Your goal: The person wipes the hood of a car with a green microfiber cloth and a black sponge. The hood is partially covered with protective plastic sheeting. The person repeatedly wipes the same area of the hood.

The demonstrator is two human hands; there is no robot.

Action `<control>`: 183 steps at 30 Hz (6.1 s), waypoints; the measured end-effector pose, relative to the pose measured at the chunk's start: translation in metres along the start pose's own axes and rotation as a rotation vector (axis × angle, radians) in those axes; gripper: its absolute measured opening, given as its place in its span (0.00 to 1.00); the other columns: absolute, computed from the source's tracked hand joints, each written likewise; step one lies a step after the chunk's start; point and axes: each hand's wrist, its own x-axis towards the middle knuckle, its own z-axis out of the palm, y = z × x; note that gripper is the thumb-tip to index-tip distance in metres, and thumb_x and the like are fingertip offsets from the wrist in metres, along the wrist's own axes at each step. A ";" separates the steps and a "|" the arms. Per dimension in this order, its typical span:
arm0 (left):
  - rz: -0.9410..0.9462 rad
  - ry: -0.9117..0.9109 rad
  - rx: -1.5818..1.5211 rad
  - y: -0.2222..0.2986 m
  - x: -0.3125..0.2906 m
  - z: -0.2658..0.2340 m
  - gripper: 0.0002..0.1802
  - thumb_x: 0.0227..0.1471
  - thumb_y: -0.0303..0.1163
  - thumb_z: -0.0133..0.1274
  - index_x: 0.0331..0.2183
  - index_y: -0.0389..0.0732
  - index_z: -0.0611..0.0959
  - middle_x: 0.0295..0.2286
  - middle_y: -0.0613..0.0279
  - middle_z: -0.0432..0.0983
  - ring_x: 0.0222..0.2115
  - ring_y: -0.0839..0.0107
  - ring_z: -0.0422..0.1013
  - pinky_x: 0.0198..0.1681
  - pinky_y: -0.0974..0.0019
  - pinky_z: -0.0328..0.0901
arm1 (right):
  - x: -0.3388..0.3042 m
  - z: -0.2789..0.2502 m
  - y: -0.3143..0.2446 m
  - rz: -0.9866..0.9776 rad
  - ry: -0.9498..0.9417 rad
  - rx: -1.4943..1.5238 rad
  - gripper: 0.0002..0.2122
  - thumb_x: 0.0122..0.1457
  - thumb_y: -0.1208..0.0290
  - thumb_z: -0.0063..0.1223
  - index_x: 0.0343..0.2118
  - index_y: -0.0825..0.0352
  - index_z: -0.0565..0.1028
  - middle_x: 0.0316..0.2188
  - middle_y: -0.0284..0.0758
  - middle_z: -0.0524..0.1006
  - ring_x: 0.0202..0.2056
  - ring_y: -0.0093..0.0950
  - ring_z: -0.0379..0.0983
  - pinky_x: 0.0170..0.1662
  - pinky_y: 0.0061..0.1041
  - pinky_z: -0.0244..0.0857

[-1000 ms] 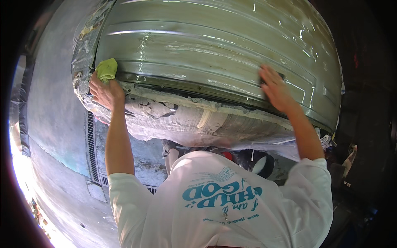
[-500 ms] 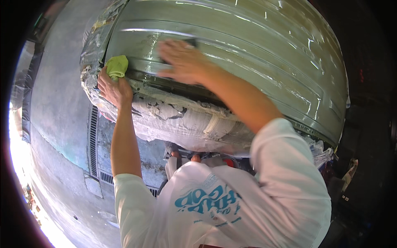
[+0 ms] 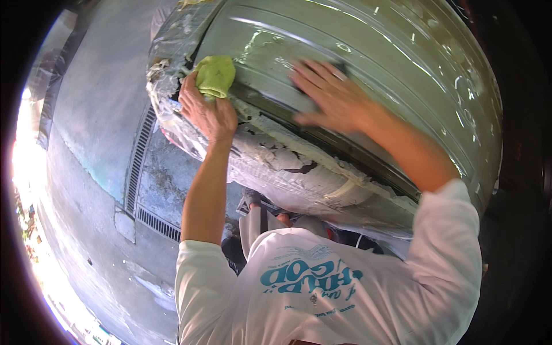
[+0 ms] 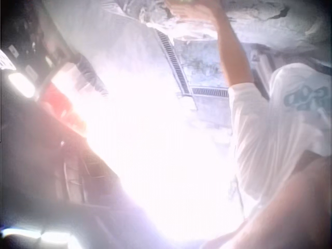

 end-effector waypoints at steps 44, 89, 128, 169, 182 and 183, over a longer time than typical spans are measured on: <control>-0.035 0.072 0.075 -0.003 0.010 0.014 0.36 0.53 0.34 0.58 0.64 0.48 0.71 0.60 0.55 0.70 0.63 0.51 0.64 0.63 0.43 0.57 | -0.255 0.041 0.020 1.164 1.173 0.021 0.13 0.73 0.67 0.47 0.47 0.69 0.81 0.40 0.52 0.83 0.41 0.56 0.79 0.45 0.48 0.73; 0.012 -0.197 0.345 0.066 -0.010 0.016 0.32 0.61 0.41 0.52 0.65 0.52 0.68 0.66 0.62 0.63 0.68 0.58 0.57 0.64 0.37 0.54 | -0.344 0.038 0.103 1.587 0.598 -0.029 0.22 0.75 0.64 0.36 0.62 0.74 0.73 0.67 0.52 0.69 0.72 0.49 0.58 0.74 0.50 0.49; -0.015 -0.186 0.333 0.049 -0.008 0.020 0.31 0.64 0.51 0.52 0.65 0.55 0.71 0.63 0.65 0.67 0.66 0.58 0.58 0.64 0.42 0.52 | -0.273 0.039 0.063 1.080 0.627 -0.044 0.19 0.73 0.64 0.46 0.60 0.71 0.74 0.62 0.50 0.74 0.67 0.46 0.66 0.71 0.45 0.57; 0.035 -0.147 0.406 0.040 -0.006 0.032 0.28 0.67 0.51 0.48 0.64 0.58 0.73 0.64 0.68 0.68 0.65 0.60 0.63 0.63 0.40 0.60 | -0.329 0.061 0.023 1.351 0.455 -0.045 0.24 0.76 0.61 0.37 0.66 0.71 0.69 0.70 0.48 0.67 0.73 0.46 0.58 0.75 0.50 0.47; 0.176 -0.086 0.346 0.015 0.004 0.034 0.28 0.70 0.53 0.44 0.64 0.52 0.74 0.60 0.62 0.73 0.62 0.56 0.65 0.64 0.44 0.60 | -0.465 0.055 0.084 1.685 0.597 -0.078 0.22 0.75 0.61 0.40 0.61 0.73 0.72 0.64 0.55 0.71 0.66 0.54 0.65 0.70 0.46 0.59; 0.129 -0.124 0.361 0.020 0.007 0.026 0.28 0.70 0.50 0.44 0.64 0.50 0.74 0.60 0.61 0.73 0.62 0.55 0.65 0.64 0.45 0.59 | -0.461 0.061 0.072 1.599 0.581 -0.130 0.22 0.74 0.61 0.40 0.62 0.73 0.72 0.64 0.56 0.71 0.66 0.54 0.66 0.70 0.46 0.58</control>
